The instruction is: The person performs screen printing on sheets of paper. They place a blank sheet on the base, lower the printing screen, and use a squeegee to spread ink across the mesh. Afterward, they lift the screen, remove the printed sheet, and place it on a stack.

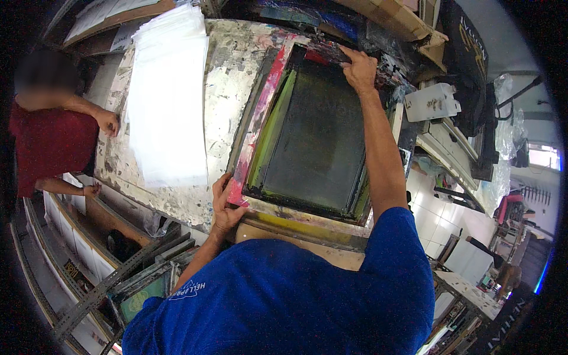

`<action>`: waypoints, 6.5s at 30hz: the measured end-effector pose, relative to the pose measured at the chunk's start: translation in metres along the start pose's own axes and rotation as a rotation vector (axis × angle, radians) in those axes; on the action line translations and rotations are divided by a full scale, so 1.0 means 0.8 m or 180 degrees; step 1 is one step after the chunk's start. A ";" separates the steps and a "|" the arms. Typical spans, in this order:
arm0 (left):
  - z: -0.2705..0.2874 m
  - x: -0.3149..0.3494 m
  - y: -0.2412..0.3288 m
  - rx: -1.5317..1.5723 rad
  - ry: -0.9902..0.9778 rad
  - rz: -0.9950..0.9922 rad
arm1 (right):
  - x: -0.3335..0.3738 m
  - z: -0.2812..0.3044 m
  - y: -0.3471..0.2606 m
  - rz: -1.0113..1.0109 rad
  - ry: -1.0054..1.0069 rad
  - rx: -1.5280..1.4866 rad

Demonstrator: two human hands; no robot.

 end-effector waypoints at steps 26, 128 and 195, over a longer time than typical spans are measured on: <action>0.053 -0.175 0.217 0.2165 0.1590 -0.1065 | 0.186 0.368 -0.316 -0.0035 -0.0069 0.0236; -0.255 -0.163 0.078 -0.1717 -0.2615 -0.1562 | 0.021 0.462 -0.267 0.0281 -0.0239 -0.0775; 0.004 -0.015 0.006 -0.0659 -0.0232 -0.0317 | 0.353 0.066 -0.280 -0.0712 -0.1486 -0.0237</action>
Point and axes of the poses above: each hand's wrist, its own x-axis away from the middle knuckle, its own z-axis out of the back of the hand, y = z × x, the point moved 6 cm from there along -x, towards the middle knuckle, and after that the axes turned 6 degrees about -y, right-handed, at the moved point
